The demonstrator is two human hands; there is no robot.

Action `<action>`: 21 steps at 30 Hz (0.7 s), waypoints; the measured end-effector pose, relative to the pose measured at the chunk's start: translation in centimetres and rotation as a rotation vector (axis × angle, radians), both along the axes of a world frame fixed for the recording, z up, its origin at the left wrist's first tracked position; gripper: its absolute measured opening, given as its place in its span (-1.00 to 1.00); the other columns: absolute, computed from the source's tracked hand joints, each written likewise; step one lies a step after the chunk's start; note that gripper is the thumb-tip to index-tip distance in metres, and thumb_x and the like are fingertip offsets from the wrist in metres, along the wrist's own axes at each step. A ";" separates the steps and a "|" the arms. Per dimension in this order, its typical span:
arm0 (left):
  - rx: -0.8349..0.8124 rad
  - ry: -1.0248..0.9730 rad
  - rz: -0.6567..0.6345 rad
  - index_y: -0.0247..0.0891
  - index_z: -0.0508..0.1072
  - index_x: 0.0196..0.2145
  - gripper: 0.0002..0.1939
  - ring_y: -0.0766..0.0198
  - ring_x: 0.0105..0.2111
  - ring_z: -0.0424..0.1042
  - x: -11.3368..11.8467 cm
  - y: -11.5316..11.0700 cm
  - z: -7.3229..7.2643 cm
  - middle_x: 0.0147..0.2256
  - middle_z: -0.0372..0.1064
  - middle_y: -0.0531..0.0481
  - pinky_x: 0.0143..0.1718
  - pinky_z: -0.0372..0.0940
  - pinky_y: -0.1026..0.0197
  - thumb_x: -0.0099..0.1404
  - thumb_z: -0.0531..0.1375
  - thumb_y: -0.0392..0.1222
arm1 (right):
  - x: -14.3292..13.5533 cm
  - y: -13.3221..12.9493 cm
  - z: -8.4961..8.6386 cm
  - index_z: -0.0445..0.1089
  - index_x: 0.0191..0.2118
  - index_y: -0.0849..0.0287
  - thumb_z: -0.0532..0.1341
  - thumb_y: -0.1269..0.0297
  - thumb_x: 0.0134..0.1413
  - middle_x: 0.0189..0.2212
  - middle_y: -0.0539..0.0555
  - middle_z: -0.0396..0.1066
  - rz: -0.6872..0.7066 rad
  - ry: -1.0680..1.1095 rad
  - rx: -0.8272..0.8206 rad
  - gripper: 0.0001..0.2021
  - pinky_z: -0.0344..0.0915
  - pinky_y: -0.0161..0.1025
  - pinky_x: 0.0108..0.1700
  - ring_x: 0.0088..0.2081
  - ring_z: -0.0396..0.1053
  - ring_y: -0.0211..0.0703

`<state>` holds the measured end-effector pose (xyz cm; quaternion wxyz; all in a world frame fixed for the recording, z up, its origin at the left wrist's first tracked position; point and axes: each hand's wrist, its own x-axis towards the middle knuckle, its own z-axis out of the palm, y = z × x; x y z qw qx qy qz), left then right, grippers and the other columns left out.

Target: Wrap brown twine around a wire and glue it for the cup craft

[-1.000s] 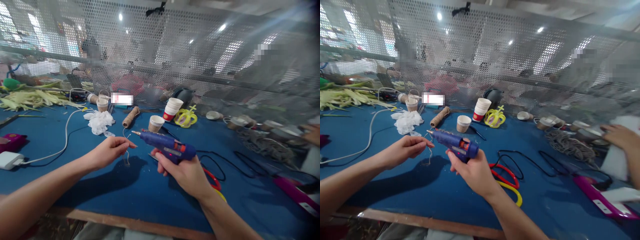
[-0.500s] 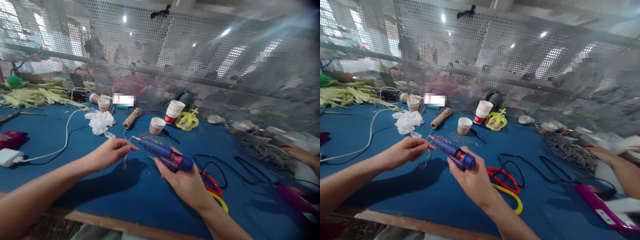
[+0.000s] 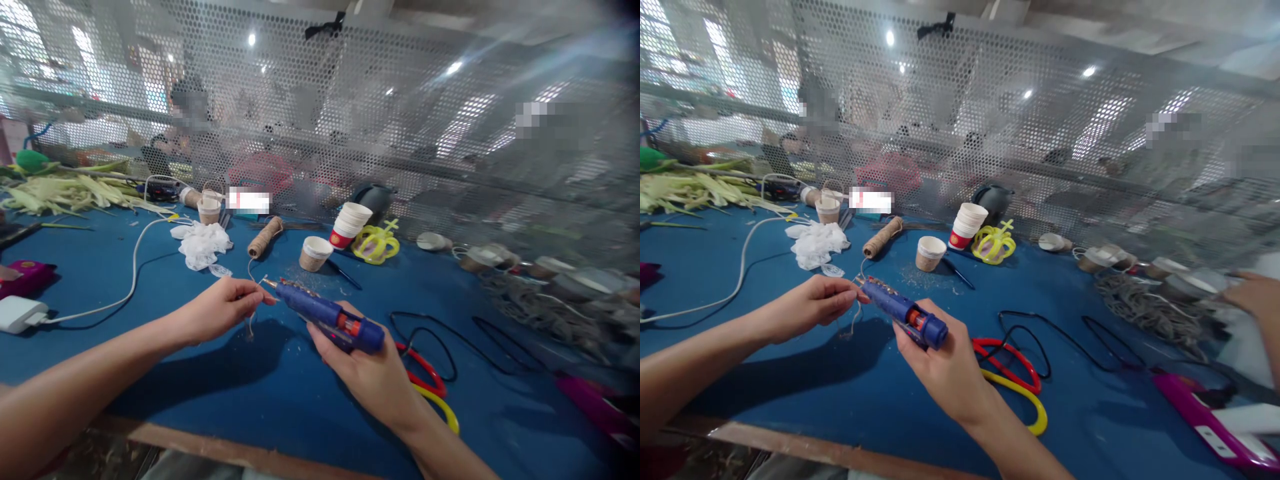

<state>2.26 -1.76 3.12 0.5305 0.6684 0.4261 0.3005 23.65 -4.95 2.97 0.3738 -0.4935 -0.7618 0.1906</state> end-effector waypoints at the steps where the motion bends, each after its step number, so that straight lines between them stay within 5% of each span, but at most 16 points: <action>1: -0.003 0.001 -0.002 -0.41 0.42 -0.23 -0.61 0.46 -0.65 -0.09 0.0 0.0 0.0 -0.65 -0.05 0.18 -0.64 -0.12 0.36 0.22 -0.01 -0.04 | 0.1 0.0 0.0 0.30 -0.42 0.14 0.16 0.27 -0.01 -0.58 -0.04 0.31 0.004 -0.004 0.003 -0.92 0.32 -0.34 -0.43 -0.55 0.30 -0.26; 21: -0.011 0.011 -0.009 -0.42 0.43 -0.21 -0.60 0.45 -0.64 -0.08 0.0 0.0 0.1 -0.66 -0.05 0.18 -0.64 -0.12 0.37 0.21 -0.01 -0.04 | 0.1 -0.1 0.3 0.28 -0.35 0.14 0.13 0.28 0.03 -0.45 0.00 0.35 0.033 -0.017 0.011 -0.93 0.28 -0.33 -0.34 -0.40 0.35 -0.20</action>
